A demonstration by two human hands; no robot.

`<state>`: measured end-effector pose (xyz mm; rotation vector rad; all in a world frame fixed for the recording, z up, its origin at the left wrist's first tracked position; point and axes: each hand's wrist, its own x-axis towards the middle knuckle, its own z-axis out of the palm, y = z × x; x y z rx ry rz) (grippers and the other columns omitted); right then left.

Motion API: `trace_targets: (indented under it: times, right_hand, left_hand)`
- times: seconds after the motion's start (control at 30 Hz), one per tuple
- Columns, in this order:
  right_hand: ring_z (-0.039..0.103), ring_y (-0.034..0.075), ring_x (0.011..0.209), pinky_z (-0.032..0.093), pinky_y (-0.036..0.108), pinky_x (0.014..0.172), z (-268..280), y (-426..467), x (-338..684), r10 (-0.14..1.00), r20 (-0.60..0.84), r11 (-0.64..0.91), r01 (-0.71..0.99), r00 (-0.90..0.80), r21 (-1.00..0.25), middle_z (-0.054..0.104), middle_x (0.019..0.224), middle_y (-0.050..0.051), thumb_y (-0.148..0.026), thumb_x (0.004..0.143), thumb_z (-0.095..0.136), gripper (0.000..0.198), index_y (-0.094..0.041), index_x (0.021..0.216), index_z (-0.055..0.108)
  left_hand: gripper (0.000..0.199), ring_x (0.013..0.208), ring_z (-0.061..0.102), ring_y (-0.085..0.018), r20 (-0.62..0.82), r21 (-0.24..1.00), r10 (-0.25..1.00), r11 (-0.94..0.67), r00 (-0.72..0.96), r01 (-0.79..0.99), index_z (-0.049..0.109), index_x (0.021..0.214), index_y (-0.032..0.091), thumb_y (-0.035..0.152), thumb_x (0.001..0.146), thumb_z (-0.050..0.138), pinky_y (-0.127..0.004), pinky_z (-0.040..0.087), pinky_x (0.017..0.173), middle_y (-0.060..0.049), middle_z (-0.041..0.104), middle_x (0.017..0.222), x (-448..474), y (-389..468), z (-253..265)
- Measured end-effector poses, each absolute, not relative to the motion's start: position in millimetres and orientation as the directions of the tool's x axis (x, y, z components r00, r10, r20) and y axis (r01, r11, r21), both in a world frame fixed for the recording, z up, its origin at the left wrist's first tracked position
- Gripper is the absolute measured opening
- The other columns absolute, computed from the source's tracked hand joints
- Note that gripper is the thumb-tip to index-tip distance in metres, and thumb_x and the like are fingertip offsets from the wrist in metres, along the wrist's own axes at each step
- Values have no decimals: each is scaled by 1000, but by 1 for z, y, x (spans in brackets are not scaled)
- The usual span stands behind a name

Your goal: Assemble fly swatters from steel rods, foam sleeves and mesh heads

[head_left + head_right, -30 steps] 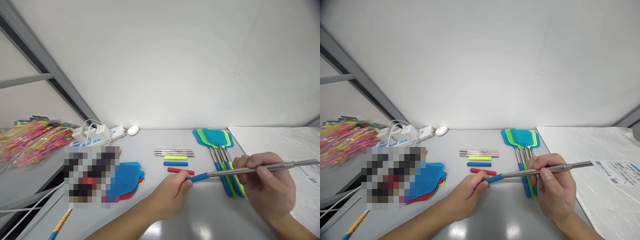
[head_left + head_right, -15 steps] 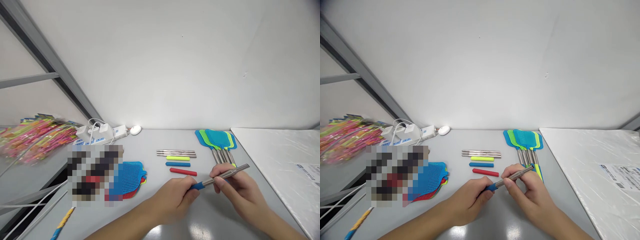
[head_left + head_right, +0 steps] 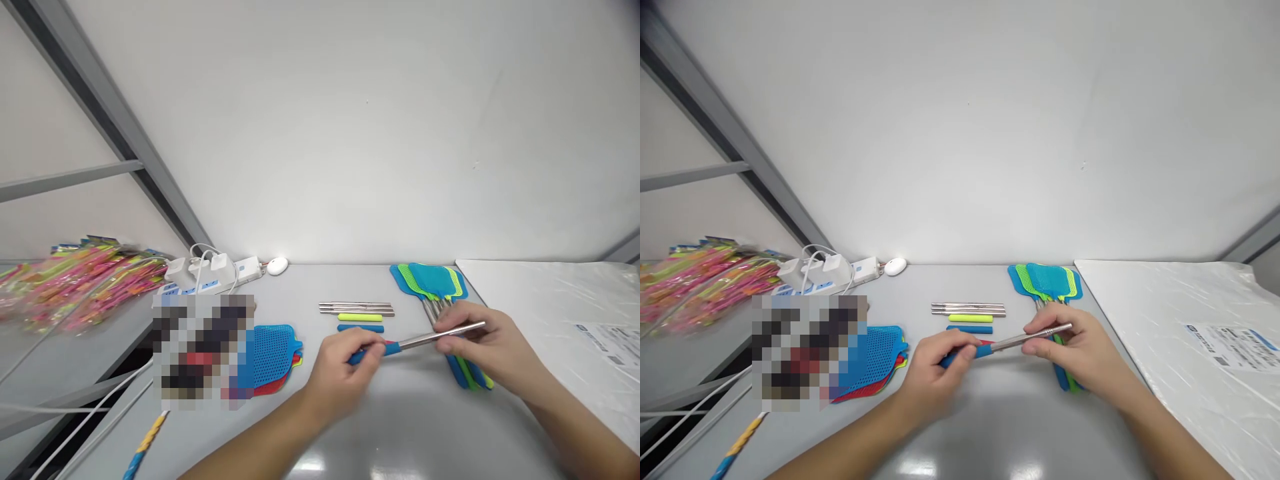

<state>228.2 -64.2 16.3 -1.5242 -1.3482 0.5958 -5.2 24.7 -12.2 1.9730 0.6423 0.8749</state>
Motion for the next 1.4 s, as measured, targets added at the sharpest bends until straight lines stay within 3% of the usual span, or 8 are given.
trace_targets:
  times: [0.13,0.3,0.57,0.7,1.1,1.2,1.3,1.4]
  right_hand:
    - [65,20,75,51,30,65,23,-63,232,988,128,37,688,82,-725,70,81,4,-46,80,69,23,-23,84,73]
    - [66,19,77,48,31,68,13,-61,211,966,143,256,854,-214,-452,71,91,5,-31,98,42,27,-25,109,66]
    - [63,18,74,41,29,63,4,-64,209,946,153,317,910,-284,-269,67,88,5,-26,101,35,25,-23,109,59]
    - [60,18,68,36,29,59,-2,-66,201,935,163,347,909,-315,-231,63,80,3,-25,101,34,24,-21,107,57]
    - [53,15,59,29,29,54,-5,-70,174,941,184,321,919,-283,-230,57,71,-1,-18,99,34,20,-22,90,52]
    - [54,15,60,30,28,54,-2,-70,177,940,171,332,908,-296,-254,59,72,-1,-19,99,35,20,-22,93,54]
    - [58,15,64,34,27,56,1,-69,184,940,136,341,886,-313,-314,62,76,0,-21,99,36,21,-23,101,57]
    - [61,16,69,37,27,59,1,-69,192,932,164,359,877,-322,-319,63,80,1,-23,99,39,22,-25,110,59]
  left_hand:
    - [34,70,60,-15,372,895,812,-443,450,60,69,87,17,37,98,43,-25,44,67,-2,65,73,-11,33,-3]
    - [38,80,60,-18,347,933,815,-352,465,-78,66,93,16,43,98,40,-29,45,76,-5,66,82,-14,44,-1]
    - [66,87,62,-23,134,964,700,71,702,-256,65,99,12,62,96,23,-34,46,76,-13,68,90,-16,67,2]
    - [68,79,60,-21,100,959,701,122,706,-257,65,95,12,65,94,23,-34,45,77,-11,66,84,-12,59,-4]
    - [74,70,53,-17,128,980,730,11,671,-198,64,86,15,68,93,14,-30,43,72,-6,60,72,-6,43,-8]
    - [62,70,53,-17,120,992,719,-63,685,-107,63,87,15,62,96,23,-29,43,70,-5,60,74,-6,39,-3]
    - [39,72,55,-16,111,952,668,-285,736,115,63,86,17,47,96,41,-27,42,67,-4,61,78,-8,34,4]
    - [29,78,58,-18,235,718,511,-665,827,206,65,94,18,38,96,43,-29,43,70,-5,64,84,-9,30,6]
